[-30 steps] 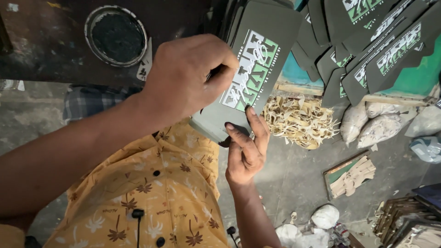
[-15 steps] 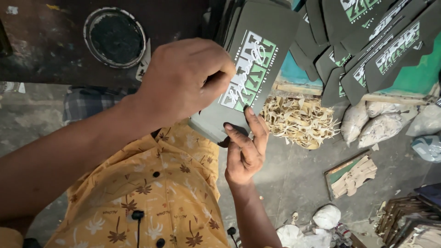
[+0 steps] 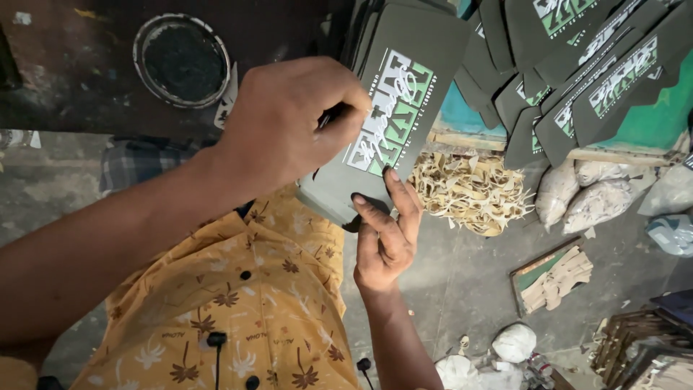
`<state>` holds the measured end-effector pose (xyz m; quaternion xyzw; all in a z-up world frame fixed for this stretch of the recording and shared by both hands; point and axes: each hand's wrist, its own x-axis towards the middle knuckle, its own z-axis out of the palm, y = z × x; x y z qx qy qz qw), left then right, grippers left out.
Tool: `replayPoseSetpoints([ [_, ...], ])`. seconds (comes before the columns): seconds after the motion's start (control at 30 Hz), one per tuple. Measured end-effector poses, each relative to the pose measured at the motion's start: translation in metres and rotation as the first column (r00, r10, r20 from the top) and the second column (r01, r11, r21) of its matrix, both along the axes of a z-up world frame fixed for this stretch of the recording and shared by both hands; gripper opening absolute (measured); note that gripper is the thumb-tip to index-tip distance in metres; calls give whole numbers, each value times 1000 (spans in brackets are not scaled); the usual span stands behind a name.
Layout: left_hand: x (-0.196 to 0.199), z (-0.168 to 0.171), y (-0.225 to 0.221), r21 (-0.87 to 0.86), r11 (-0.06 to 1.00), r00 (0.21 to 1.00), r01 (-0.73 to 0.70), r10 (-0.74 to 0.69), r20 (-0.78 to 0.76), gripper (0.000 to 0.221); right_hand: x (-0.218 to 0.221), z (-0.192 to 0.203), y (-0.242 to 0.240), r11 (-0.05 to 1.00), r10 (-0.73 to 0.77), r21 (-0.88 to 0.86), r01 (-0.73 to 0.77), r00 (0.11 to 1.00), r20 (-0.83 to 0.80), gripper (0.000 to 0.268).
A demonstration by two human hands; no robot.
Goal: Applying a liquid adhesive to the edges of printed labels using a small applicator stick.
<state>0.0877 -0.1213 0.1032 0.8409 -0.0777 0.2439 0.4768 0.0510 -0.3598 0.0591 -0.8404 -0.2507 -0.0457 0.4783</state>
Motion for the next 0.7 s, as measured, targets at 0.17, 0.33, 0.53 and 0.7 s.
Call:
replayPoseSetpoints([
  [0.17, 1, -2, -4, 8, 999, 999, -38, 38, 7, 14, 0, 1, 1, 1000, 7, 2, -7, 1000, 9, 34],
  [0.33, 3, 4, 1, -30, 999, 999, 14, -13, 50, 13, -1, 3, -1, 1000, 5, -14, -4, 1000, 14, 36],
  [0.53, 16, -2, 0, -71, 997, 999, -41, 43, 15, 13, -5, 4, -1, 998, 17, -65, -12, 998, 64, 36],
  [0.7, 21, -5, -3, -22, 997, 996, -74, 75, 39, 14, -5, -3, -2, 1000, 9, -3, -8, 999, 51, 34],
])
